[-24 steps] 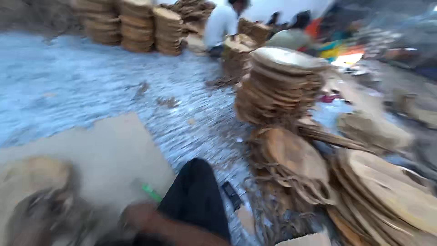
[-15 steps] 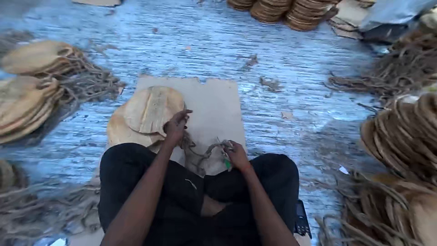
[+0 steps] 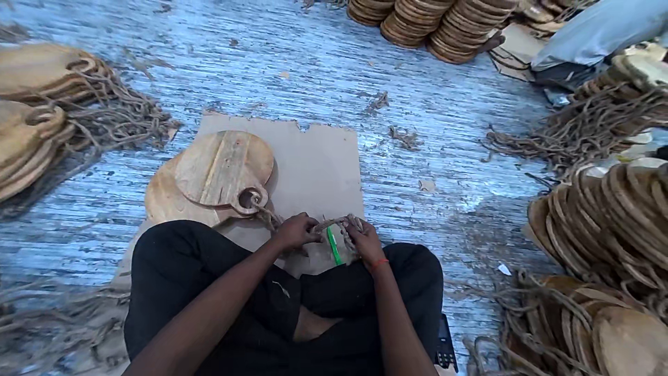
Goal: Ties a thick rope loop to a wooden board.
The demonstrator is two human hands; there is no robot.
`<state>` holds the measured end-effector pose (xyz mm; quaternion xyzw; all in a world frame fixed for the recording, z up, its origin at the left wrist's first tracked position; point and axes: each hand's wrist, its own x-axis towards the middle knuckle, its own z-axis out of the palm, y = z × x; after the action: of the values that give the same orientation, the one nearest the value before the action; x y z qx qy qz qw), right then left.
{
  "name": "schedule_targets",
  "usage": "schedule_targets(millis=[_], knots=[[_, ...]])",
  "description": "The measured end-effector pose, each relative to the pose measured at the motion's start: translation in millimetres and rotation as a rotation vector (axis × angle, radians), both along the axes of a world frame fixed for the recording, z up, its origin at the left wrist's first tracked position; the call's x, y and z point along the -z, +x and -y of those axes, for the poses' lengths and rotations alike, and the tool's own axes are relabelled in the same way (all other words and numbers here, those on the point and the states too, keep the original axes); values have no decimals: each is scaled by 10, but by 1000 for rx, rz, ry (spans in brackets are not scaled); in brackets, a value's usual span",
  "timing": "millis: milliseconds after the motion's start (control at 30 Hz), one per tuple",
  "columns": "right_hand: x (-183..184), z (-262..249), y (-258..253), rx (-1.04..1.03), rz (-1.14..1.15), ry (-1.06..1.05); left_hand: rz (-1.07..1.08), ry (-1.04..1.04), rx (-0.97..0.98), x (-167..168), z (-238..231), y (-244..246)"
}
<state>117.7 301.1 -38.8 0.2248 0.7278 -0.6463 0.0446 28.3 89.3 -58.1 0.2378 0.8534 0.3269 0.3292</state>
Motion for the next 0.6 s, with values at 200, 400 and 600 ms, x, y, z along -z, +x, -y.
schedule_targets(millis=[200, 400, 600], knots=[[-209, -160, -129, 58, 78, 745, -72, -13, 25, 1, 8, -43], [-298, 120, -212, -236, -498, 840, -170, -105, 59, -131, -52, 16], [-99, 231, -295, -690, -190, 783, 55, 87, -167, -114, 2, -14]])
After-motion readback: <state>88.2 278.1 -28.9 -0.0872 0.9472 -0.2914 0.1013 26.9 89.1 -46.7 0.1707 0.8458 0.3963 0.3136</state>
